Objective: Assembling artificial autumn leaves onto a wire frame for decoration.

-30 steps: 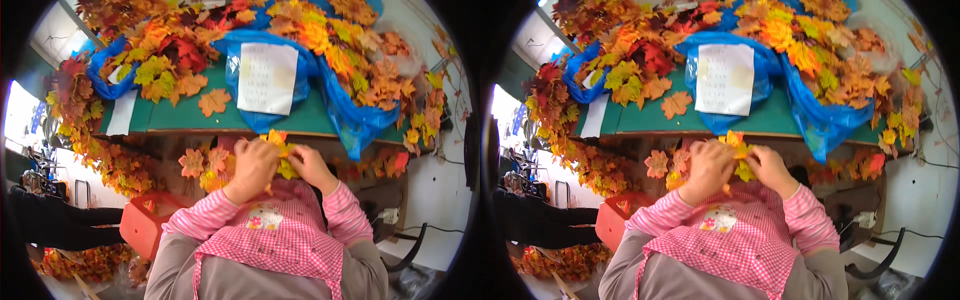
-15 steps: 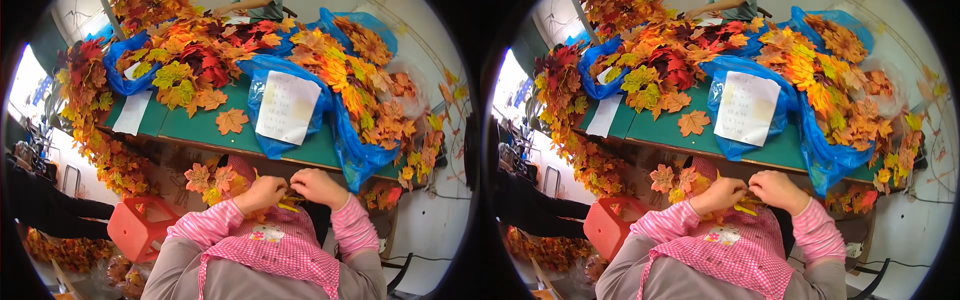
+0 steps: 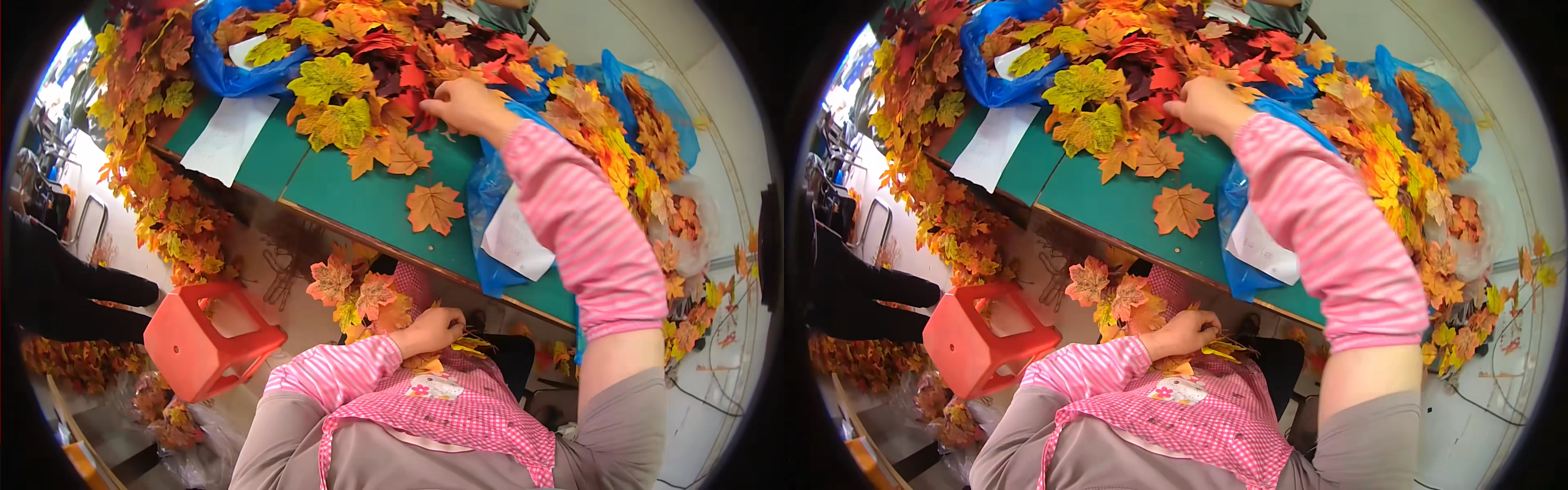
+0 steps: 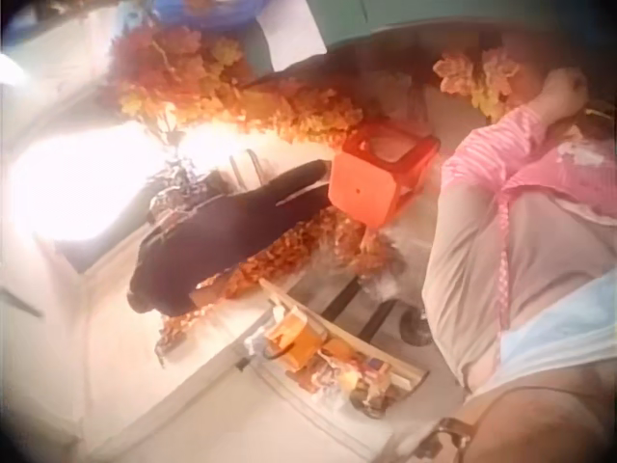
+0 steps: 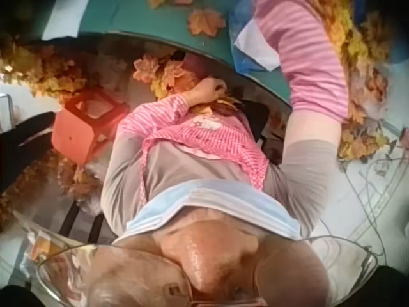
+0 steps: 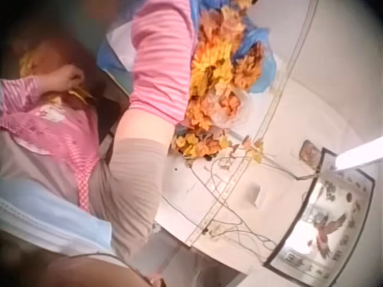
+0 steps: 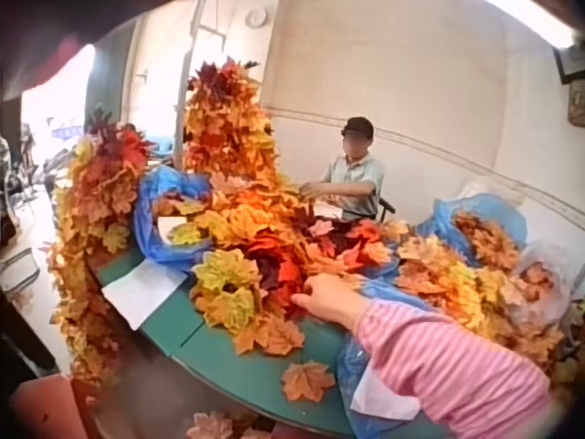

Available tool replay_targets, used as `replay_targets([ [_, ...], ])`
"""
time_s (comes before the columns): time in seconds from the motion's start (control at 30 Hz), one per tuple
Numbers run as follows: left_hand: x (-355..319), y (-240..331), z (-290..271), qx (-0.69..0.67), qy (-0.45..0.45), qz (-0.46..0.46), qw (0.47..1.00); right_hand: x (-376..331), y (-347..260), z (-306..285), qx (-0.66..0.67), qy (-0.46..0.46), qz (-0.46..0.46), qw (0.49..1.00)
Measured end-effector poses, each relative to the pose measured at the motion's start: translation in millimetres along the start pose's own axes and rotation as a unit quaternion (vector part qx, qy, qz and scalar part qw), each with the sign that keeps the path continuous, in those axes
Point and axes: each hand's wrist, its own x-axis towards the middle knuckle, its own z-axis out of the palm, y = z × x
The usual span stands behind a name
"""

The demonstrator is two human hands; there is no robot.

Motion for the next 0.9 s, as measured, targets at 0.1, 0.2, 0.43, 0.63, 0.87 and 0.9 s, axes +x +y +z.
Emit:
replay_targets([
  [0.1,-4.6,-3.7,-4.5,-0.018,0.004,-0.013,1.000,51.2,34.3,48.5,-0.161,0.117,0.018,0.980],
  [0.2,-6.3,-13.1,-7.8,-0.018,0.019,0.009,1.000,79.7,67.8,34.6,-0.189,0.208,-0.050,0.958],
  [0.43,-9.9,-13.9,-15.1,-0.043,-0.012,0.005,0.999,37.2,38.8,-83.0,0.315,0.076,0.174,0.930],
  [0.63,-8.6,-10.2,-11.0,-0.040,-0.040,0.016,0.998,-6.0,27.0,-98.6,0.482,0.241,0.045,0.841],
  [0.87,-12.3,-6.2,-10.7,-0.016,-0.024,0.010,1.000,-90.2,-3.8,67.3,-0.280,0.115,-0.238,0.923],
  [0.9,-11.5,-9.0,-8.7,-0.005,-0.024,0.021,0.999,-102.7,-5.2,87.3,-0.302,0.046,-0.241,0.921],
])
